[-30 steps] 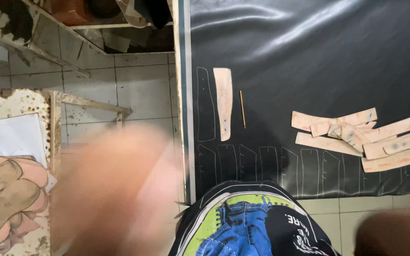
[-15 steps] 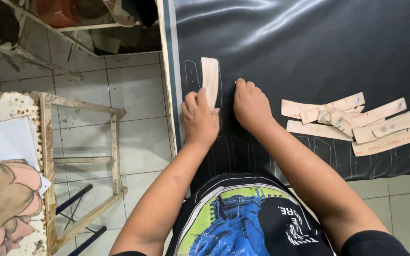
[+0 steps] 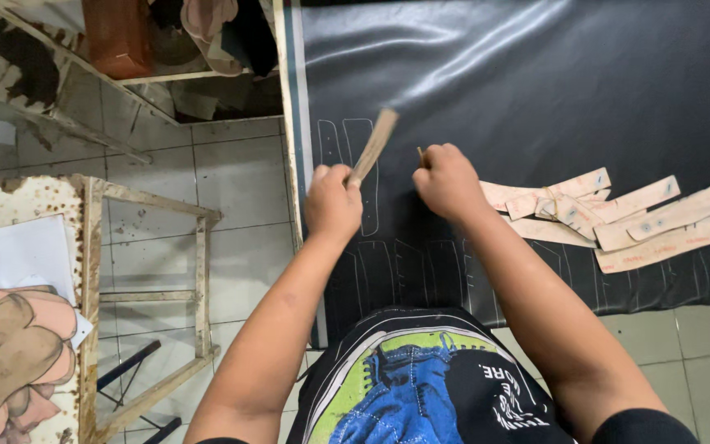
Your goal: The person places a paper pattern on a large black sheet and traces its outline with a pencil. They repeat this process multiple times, moving the pattern to new positions and drawing several identical shapes across the sheet.
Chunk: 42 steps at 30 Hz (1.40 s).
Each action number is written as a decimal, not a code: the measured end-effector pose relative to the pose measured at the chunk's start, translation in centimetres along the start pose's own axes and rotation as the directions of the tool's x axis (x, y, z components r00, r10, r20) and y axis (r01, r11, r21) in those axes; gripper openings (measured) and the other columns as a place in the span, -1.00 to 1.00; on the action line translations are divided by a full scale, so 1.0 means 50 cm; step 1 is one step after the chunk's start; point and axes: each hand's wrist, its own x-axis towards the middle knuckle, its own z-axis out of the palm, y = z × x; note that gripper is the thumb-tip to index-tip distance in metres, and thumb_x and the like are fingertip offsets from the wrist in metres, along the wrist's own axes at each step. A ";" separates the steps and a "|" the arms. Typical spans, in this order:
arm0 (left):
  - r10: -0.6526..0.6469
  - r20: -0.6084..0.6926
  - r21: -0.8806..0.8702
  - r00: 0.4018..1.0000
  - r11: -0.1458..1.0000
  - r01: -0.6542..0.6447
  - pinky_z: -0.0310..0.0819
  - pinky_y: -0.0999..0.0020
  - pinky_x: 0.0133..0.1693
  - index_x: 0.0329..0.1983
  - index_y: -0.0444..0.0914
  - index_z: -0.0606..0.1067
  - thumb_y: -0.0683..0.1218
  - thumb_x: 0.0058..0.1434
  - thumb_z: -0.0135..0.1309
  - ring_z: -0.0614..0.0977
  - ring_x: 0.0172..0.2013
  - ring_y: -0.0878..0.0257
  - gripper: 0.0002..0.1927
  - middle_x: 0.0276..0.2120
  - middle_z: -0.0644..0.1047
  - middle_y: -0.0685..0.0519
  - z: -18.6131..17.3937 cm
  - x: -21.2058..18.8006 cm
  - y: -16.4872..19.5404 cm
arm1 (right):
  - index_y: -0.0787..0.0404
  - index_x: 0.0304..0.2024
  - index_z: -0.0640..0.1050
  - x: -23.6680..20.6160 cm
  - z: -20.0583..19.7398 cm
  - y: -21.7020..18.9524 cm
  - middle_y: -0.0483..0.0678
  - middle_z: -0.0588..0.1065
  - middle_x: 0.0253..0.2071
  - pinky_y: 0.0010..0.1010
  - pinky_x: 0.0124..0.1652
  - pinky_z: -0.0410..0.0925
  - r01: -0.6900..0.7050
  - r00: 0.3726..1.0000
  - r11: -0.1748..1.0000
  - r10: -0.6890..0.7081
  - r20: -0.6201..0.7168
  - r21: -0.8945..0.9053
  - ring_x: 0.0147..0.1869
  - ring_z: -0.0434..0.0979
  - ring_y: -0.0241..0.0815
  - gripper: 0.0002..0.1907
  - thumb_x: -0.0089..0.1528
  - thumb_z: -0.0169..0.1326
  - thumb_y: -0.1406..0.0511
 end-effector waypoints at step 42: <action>0.391 0.383 0.054 0.837 0.895 -0.443 -0.48 -0.16 0.43 0.33 0.13 0.44 0.23 -0.10 0.36 -0.07 0.52 -0.05 -0.17 0.50 0.09 -0.03 0.003 0.027 -0.043 | 0.07 0.15 0.61 -0.081 -0.035 -0.040 -0.07 0.46 -0.23 -0.36 -0.18 0.37 -0.374 0.900 0.894 0.286 0.331 0.246 -0.21 0.53 -0.17 -0.55 0.19 0.27 0.24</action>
